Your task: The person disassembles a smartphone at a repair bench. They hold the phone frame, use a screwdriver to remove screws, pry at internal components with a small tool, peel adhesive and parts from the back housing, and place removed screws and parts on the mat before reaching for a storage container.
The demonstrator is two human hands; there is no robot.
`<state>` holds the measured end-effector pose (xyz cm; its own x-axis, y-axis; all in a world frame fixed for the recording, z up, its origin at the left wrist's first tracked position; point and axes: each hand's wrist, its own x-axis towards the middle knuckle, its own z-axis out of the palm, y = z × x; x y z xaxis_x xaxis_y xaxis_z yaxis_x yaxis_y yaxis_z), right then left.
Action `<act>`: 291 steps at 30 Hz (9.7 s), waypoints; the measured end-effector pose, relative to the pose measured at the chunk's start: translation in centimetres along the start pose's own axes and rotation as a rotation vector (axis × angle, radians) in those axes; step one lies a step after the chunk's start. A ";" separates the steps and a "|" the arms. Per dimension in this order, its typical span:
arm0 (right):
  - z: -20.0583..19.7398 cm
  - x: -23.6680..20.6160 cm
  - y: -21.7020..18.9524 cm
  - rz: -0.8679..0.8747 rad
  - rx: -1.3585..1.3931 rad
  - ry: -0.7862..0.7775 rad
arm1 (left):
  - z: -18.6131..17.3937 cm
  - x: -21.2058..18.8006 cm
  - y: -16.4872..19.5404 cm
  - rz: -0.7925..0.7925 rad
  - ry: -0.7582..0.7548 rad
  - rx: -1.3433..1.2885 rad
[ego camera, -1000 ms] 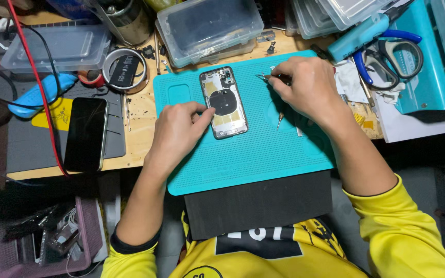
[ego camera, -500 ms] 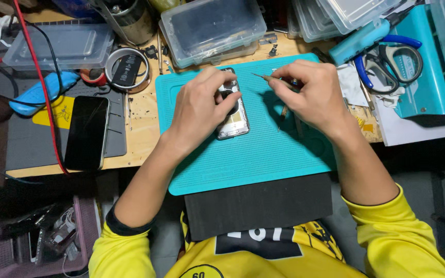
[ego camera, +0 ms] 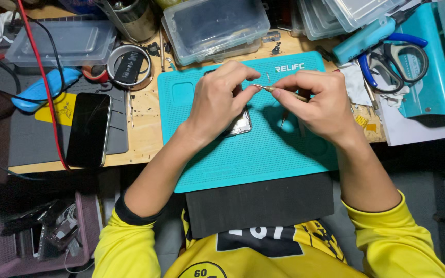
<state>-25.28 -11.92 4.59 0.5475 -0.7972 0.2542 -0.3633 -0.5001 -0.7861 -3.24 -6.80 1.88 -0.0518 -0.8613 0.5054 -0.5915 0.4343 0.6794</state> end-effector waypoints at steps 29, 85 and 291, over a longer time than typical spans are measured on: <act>-0.4 -0.6 1.5 0.000 0.008 -0.002 | -0.5 -0.2 0.0 0.035 0.018 -0.008; -1.5 -2.6 -1.6 -0.217 -0.049 0.091 | -2.1 -0.6 3.2 0.187 0.264 0.041; 1.2 -1.2 -4.8 -0.531 -0.290 -0.222 | -2.7 -5.3 0.1 -0.569 -0.076 -0.925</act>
<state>-23.32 -8.15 7.34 0.8403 -0.3431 0.4197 -0.1721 -0.9030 -0.3936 -0.81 -1.52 0.73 -0.0300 -0.9993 -0.0229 0.2883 -0.0306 0.9570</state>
